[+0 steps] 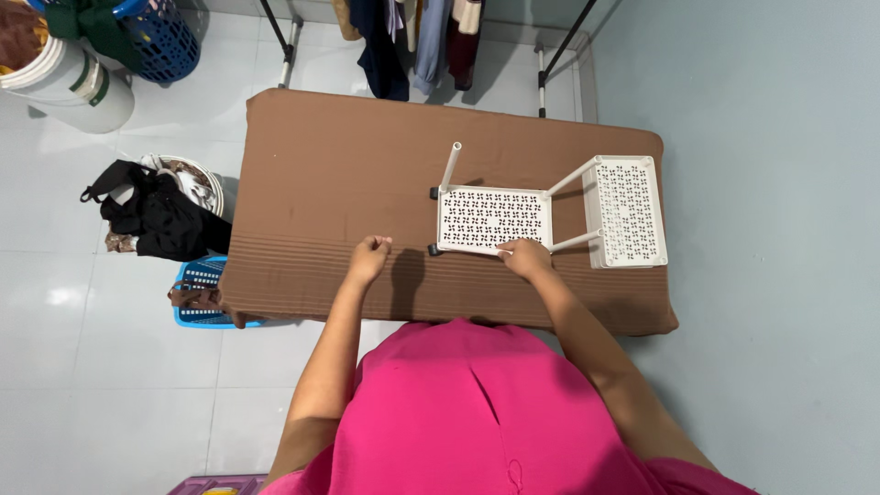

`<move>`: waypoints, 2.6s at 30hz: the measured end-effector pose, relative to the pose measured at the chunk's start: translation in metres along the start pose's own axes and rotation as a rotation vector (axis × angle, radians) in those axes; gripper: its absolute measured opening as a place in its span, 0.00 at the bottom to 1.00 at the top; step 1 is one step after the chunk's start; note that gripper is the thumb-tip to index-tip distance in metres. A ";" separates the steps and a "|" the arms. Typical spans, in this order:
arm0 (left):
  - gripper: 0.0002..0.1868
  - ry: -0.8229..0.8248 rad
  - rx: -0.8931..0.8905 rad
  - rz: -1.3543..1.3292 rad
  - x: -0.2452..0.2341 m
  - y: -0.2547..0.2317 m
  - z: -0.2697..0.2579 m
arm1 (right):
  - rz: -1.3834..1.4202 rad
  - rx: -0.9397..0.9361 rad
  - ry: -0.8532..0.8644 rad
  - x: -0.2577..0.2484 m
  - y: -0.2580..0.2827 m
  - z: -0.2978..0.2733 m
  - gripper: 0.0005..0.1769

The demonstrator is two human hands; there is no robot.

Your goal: The person assembles a small white plastic stool by attaching black feet and white legs to perforated trays. They place feet into corner holes, insert legs into the feet, and stack a second tray on top, completing the stool structure.

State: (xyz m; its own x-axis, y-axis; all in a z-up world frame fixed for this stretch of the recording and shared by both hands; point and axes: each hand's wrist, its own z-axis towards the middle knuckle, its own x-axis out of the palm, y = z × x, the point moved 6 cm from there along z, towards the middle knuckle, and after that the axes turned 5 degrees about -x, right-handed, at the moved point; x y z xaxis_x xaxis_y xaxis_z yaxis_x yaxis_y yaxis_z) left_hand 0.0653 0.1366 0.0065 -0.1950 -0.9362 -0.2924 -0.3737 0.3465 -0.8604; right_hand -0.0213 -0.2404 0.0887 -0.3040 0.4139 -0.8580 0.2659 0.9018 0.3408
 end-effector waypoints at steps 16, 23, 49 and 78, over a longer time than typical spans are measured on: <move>0.19 0.118 0.005 0.002 0.024 0.001 -0.003 | -0.721 -0.558 -0.021 0.043 0.125 0.064 0.10; 0.19 0.198 -0.048 -0.037 0.035 0.008 -0.013 | -0.832 -0.629 -0.029 0.066 0.170 0.070 0.09; 0.15 0.194 0.631 0.229 0.086 -0.167 -0.049 | -0.075 -0.006 -0.878 -0.134 -0.028 -0.076 0.20; 0.21 0.192 0.585 0.294 0.085 -0.158 -0.059 | 0.293 -0.030 -0.729 -0.085 -0.103 -0.041 0.20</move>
